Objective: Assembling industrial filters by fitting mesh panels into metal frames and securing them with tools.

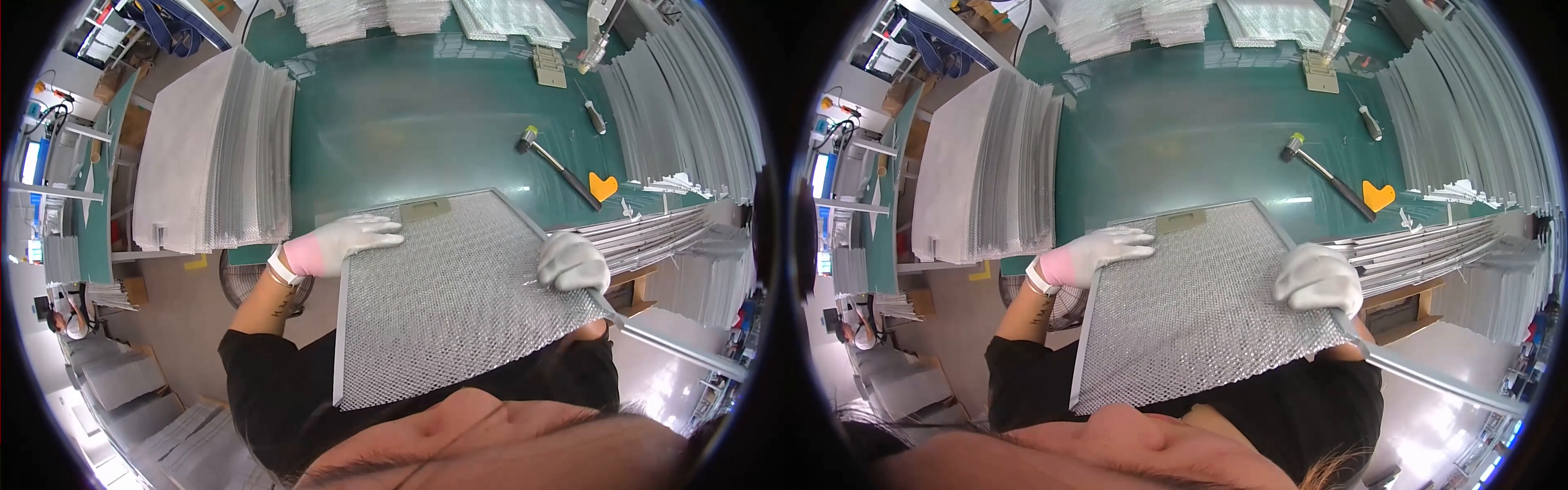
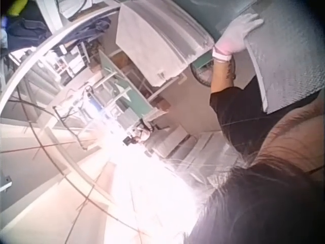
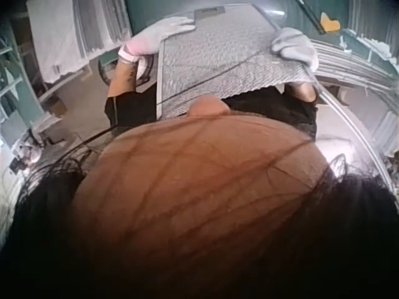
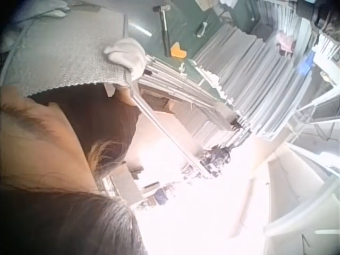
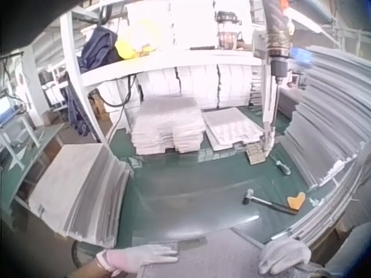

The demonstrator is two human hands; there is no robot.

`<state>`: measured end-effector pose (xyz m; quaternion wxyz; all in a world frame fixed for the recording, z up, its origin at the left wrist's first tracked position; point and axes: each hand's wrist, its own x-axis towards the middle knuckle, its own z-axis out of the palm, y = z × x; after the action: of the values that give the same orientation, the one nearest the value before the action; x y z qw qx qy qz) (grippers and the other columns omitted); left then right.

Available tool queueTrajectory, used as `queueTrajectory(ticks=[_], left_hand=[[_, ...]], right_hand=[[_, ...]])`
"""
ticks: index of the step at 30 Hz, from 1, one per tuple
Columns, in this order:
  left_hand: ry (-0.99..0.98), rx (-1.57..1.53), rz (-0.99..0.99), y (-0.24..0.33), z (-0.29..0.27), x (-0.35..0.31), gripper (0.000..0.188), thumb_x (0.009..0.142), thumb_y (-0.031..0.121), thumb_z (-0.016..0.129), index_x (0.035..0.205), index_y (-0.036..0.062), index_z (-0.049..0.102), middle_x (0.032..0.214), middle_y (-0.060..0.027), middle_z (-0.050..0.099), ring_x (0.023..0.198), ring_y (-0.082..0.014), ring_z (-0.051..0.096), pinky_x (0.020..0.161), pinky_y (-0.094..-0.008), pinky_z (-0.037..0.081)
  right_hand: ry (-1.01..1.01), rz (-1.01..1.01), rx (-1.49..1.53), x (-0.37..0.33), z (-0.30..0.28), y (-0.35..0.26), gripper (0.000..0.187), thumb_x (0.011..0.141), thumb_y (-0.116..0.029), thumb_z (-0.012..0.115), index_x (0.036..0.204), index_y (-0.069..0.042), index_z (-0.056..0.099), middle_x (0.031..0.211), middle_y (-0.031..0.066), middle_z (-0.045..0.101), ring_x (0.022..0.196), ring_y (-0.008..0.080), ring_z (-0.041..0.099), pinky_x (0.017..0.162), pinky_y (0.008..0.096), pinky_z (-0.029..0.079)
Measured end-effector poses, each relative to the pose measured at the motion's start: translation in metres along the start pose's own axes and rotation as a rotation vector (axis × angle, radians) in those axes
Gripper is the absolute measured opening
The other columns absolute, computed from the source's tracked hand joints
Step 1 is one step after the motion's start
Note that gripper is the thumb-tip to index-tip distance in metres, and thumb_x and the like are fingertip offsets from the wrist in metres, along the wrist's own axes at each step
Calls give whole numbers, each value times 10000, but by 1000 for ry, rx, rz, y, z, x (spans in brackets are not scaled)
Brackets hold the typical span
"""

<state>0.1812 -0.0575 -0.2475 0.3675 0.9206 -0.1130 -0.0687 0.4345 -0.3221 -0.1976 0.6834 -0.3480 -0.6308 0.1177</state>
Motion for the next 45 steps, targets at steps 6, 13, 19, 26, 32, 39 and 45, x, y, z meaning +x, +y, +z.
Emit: queueTrajectory(ticks=[6, 13, 19, 26, 32, 39, 45], left_hand=[[76, 75, -111, -16, 3, -1, 544, 796, 231, 679, 1287, 43, 541, 1315, -174, 532, 1256, -344, 486, 1063, -437, 388], [462, -198, 194, 58, -58, 0, 322, 743, 38, 686, 1060, 23, 631, 994, -142, 649, 928, -324, 624, 834, -424, 496], [1410, -265, 416, 43, -63, 19, 149, 818, 20, 630, 961, 9, 591, 877, -109, 626, 795, -225, 593, 740, -349, 484], [1555, -333, 208, 38, -63, 33, 186, 835, -51, 529, 1014, 0, 533, 979, -72, 583, 865, -106, 521, 788, -242, 420], [1612, -481, 187, 22, -61, 31, 300, 857, -84, 490, 1148, -18, 517, 1060, -53, 565, 933, -99, 532, 888, -254, 425], [1517, -511, 196, 14, -63, 27, 328, 879, -67, 515, 1203, -12, 515, 1037, -30, 575, 893, -75, 528, 836, -230, 428], [1453, -508, 279, 26, -64, 31, 388, 894, 8, 623, 1259, -7, 492, 1027, -18, 582, 827, -36, 495, 733, -193, 410]], right_hand=[[25, 64, -8, -4, 3, -4, 217, 886, -250, 606, 804, -52, 573, 763, 114, 649, 652, 245, 626, 586, 356, 519], [90, 117, -89, 41, -17, 19, 307, 930, -305, 625, 795, -40, 549, 704, 86, 587, 628, 181, 564, 546, 311, 450], [383, 383, -148, 71, -20, 51, 208, 916, -156, 632, 1016, 26, 625, 925, 22, 628, 837, 92, 548, 778, 250, 441], [612, 101, -280, 100, 12, 50, 980, 733, 91, 705, 1515, -17, 124, 1196, 98, 578, 817, 90, 570, 698, 220, 478], [343, 179, -423, 114, -5, 30, 1012, 728, -16, 780, 1515, -5, 144, 1010, 79, 626, 804, 126, 588, 728, 262, 504], [-387, 61, -861, 158, -34, -25, 378, 778, -12, 709, 1153, -47, 674, 896, 125, 668, 777, 252, 644, 701, 315, 514], [-808, -111, -878, 191, -32, -37, 655, 738, 52, 576, 1355, -166, 534, 887, 106, 625, 763, 308, 612, 680, 396, 509]])
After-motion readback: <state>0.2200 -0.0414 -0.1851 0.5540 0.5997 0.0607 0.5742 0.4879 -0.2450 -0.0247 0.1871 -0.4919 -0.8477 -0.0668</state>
